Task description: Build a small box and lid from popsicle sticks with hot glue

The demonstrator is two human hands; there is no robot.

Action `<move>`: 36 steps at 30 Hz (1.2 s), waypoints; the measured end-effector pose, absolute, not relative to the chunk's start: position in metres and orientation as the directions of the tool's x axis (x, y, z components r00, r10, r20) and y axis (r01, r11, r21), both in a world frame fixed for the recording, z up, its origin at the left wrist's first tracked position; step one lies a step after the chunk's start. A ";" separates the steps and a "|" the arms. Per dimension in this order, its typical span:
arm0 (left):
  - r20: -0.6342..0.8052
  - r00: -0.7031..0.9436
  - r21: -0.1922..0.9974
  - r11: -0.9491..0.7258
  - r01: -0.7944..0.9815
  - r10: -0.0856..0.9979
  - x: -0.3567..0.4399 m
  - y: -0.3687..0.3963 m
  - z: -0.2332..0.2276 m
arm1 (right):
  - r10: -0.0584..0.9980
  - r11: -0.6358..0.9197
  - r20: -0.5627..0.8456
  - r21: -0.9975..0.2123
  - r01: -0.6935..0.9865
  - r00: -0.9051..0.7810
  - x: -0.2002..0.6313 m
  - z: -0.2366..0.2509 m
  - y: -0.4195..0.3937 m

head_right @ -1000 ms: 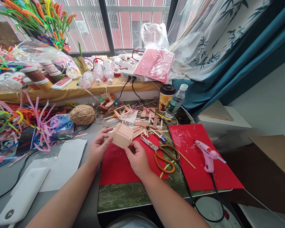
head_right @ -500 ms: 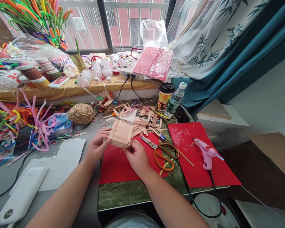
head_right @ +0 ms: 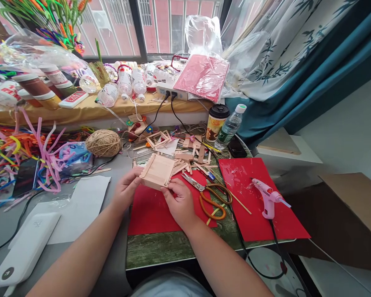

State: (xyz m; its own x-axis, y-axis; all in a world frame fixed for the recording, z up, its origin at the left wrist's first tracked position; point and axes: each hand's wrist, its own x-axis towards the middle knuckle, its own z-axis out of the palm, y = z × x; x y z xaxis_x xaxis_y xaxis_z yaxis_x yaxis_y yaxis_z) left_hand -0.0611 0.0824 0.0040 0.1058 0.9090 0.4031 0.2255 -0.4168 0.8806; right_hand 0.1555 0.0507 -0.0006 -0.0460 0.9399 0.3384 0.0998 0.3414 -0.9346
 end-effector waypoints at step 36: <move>0.550 0.286 0.339 -0.522 0.782 0.785 -0.071 0.087 0.013 | 0.917 0.089 -0.129 -0.857 -0.507 0.379 0.162 -0.023 0.084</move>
